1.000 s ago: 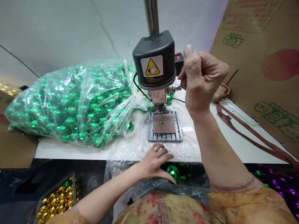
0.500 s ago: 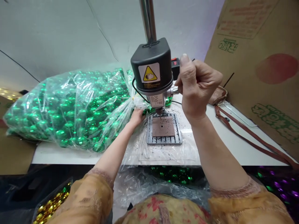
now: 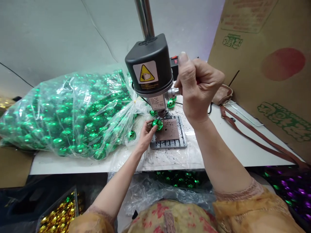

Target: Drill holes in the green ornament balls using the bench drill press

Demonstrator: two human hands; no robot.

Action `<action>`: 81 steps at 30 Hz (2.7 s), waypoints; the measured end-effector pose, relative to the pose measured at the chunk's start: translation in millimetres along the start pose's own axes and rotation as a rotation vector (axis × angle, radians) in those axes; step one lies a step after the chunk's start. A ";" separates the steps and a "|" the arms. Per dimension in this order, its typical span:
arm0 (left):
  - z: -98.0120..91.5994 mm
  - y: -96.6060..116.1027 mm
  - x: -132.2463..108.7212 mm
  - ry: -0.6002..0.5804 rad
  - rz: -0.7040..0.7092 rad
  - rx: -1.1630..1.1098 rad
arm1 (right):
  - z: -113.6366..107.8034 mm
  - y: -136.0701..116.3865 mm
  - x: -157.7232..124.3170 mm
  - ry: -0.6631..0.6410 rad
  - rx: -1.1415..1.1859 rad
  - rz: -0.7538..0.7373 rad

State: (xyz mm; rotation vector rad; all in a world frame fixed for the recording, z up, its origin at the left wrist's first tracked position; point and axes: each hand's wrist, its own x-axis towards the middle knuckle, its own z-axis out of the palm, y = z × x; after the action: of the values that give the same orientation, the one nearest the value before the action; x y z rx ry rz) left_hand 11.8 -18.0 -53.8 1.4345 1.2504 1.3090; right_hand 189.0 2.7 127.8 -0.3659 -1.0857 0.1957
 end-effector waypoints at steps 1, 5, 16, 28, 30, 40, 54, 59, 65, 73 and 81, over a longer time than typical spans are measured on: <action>2.4 -0.6 0.8 -0.012 0.006 0.014 | -0.4 -0.2 -0.3 -0.006 0.001 0.002; 8.3 -1.6 4.3 -0.039 0.030 0.051 | -1.3 -1.7 -1.1 -0.011 0.007 0.028; 21.5 -3.5 0.9 -0.076 0.140 0.298 | -0.9 2.5 -1.6 -0.034 -0.186 0.050; 22.6 -14.8 0.7 -0.130 0.108 0.179 | -12.2 -1.5 -21.2 0.022 -0.129 -0.117; 23.1 -13.3 -0.1 -0.128 0.124 0.189 | -13.8 1.7 -25.6 0.027 -0.102 -0.144; 24.9 -6.7 -2.1 -0.092 0.170 0.238 | -19.1 9.9 -33.9 -0.001 0.002 -0.192; 25.4 -10.1 -2.4 -0.104 0.168 0.203 | -26.3 20.2 -45.1 -0.028 0.025 -0.286; 25.4 -8.4 -2.3 -0.080 0.187 0.255 | -29.7 24.0 -49.4 -0.041 0.040 -0.298; 26.2 -8.0 -3.9 -0.073 0.182 0.259 | -32.6 23.2 -57.1 -0.041 0.062 -0.290; 28.6 5.4 -14.2 0.078 0.162 0.348 | -3.1 -3.0 -1.7 -0.012 0.016 0.047; 29.0 27.2 -119.6 -0.414 0.611 0.555 | -1.9 0.5 5.4 -0.056 0.015 0.081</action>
State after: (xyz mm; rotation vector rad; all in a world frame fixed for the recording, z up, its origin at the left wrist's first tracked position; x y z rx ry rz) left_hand 47.7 -138.8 -53.9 2.4809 0.9563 0.9656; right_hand 193.2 4.6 131.3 -0.3932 -1.1248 0.2876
